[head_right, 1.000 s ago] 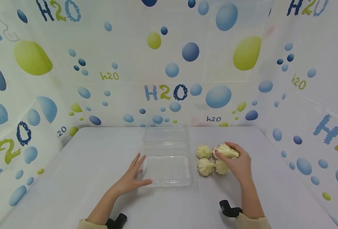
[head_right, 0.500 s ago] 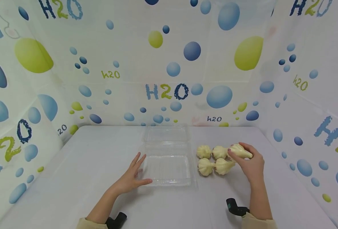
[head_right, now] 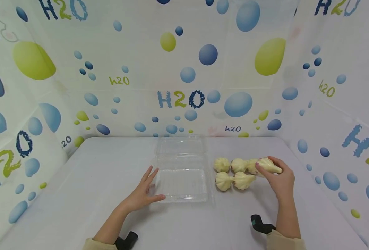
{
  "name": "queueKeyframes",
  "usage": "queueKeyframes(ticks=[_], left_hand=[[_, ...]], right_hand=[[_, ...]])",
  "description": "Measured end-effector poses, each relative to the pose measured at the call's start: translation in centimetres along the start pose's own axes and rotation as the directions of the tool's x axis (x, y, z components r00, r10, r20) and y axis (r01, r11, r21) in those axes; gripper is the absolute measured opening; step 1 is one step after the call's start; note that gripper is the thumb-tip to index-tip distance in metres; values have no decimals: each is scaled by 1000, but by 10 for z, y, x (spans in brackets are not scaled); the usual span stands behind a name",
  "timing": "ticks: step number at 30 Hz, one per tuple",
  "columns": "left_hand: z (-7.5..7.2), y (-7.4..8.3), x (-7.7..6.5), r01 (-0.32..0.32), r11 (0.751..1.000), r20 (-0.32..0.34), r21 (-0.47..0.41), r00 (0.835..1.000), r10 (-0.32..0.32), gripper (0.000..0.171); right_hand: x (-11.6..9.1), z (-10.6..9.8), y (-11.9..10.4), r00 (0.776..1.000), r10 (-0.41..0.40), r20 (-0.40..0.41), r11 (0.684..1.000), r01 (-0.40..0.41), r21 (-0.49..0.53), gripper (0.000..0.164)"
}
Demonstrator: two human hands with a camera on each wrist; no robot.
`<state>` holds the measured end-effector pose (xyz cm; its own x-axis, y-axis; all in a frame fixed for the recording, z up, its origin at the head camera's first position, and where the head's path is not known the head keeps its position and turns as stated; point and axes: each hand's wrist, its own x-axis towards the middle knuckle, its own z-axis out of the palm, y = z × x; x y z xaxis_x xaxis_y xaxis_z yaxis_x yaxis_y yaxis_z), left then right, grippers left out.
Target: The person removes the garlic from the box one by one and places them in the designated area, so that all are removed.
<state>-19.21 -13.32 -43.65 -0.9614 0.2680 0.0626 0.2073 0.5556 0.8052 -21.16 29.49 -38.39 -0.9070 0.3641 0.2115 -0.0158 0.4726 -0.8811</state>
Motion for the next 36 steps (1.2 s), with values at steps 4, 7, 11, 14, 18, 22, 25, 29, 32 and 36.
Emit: queueKeyframes(ticks=[4,7,11,14,18,22,25,29,32,36], left_hand=[[0,0,1,-1,1000,-1,1,1000,1,97],[0,0,1,-2,1000,-1,2,1000,2,96],[-1,2,0,-3,1000,3,-1,1000,3,96],[-1,2,0,-9,1000,6,-3,1000,9,97],[-1,0,1,-10,1000,4,2,1000,10,98],[0,-2,1,-17,1000,-1,2,1000,17,99],[0,-2,0,-31,1000,-6,2,1000,31,100],[0,-2,0,-43,999,-11,3,999,43,100],[0,-2,0,-44,999,-10,5,999,44,100],[0,-1,0,-27,1000,-4,1,1000,27,99]], right_hand=[[1,-4,6,1000,19,18,1000,-18,-5,65],[2,-5,10,999,21,39,1000,-21,-9,66],[3,-6,15,997,35,67,999,-33,-26,67],[4,-7,19,994,56,99,997,-50,-58,67],[5,-9,23,986,81,148,992,-66,-104,69],[6,-8,28,976,100,192,989,-77,-128,72],[8,-5,33,970,113,213,987,-86,-135,73],[9,-1,39,966,123,227,987,-94,-133,74],[9,3,42,963,120,241,987,-89,-137,73],[9,8,44,961,101,259,986,-63,-151,70]])
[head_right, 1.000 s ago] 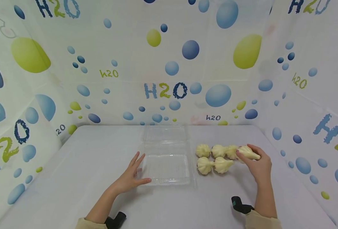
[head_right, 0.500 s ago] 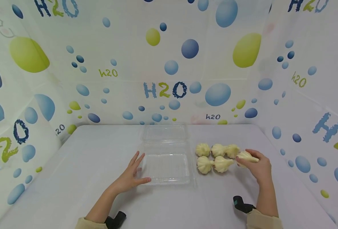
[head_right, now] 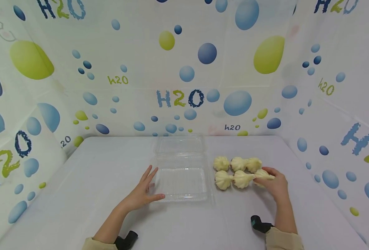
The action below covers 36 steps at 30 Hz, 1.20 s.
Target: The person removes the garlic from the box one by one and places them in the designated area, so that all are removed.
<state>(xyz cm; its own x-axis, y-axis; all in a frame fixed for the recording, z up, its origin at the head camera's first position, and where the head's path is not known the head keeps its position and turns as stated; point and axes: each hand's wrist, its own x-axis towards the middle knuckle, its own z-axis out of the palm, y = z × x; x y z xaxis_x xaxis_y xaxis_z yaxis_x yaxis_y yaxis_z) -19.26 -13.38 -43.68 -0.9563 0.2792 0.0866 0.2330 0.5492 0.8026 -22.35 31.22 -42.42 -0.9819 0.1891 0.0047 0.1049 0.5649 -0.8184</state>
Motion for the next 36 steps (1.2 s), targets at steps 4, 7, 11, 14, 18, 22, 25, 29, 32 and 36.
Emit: queueKeyframes(ticks=[4,7,11,14,18,22,25,29,32,36], left_hand=[[0,0,1,15,1000,4,-4,1000,-15,98],[1,0,1,16,1000,3,2,1000,-16,98],[0,0,1,17,1000,3,3,1000,-17,99],[-1,1,1,14,1000,3,-2,1000,-14,98],[-1,1,2,9,1000,7,-12,1000,-9,98],[0,0,1,12,1000,11,-16,1000,-11,98],[0,-1,1,15,1000,9,-18,1000,-15,99],[1,-3,1,17,1000,12,-25,1000,-16,100],[2,-3,2,25,999,11,-22,1000,-25,99],[2,-2,2,33,999,9,-18,999,-33,98]], right_hand=[[2,4,2,1000,-10,0,1000,10,-14,68],[4,7,3,1000,-10,5,1000,10,-20,68],[5,9,3,1000,-5,22,1000,5,-25,71],[5,9,3,1000,1,31,1000,0,-28,72],[3,10,3,999,-4,40,999,6,-38,71],[2,10,3,999,-1,50,1000,2,-28,71],[2,9,2,999,7,52,1000,-6,-21,72],[2,8,3,999,2,42,999,0,-35,71],[1,6,4,999,-12,33,999,13,-36,70],[0,1,4,1000,-4,22,999,5,-34,72]])
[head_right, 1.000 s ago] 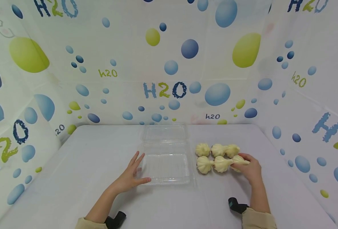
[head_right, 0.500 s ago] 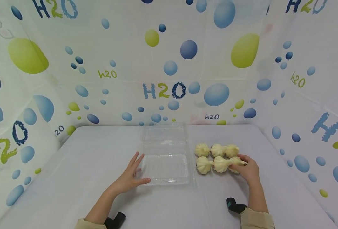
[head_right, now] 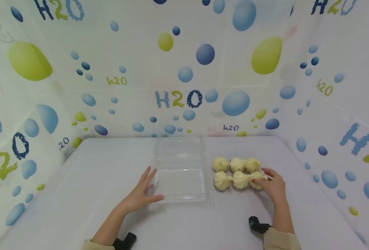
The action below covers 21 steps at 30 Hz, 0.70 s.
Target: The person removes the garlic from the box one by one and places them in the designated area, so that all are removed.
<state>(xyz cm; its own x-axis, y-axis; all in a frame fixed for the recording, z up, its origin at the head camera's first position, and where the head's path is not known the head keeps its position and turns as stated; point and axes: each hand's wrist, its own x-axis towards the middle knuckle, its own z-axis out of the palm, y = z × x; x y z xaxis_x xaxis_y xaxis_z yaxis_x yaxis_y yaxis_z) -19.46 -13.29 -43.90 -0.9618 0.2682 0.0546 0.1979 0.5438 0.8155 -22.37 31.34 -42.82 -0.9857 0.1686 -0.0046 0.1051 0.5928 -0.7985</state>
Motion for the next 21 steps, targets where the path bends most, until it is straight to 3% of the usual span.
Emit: queueKeyframes(ticks=[4,11,17,21], left_hand=[[2,1,1,-10,1000,4,-7,1000,10,99],[2,4,5,-28,999,10,32,1000,27,98],[-1,5,6,-43,997,15,63,999,42,94],[-8,12,4,-41,997,-8,70,999,42,87]], right_hand=[[0,-8,2,1000,2,14,1000,-2,8,77],[-3,-20,0,996,-69,55,997,67,34,83],[-8,-30,-6,982,-151,116,986,157,-49,89],[-13,-33,-23,981,-189,41,970,193,-149,89]])
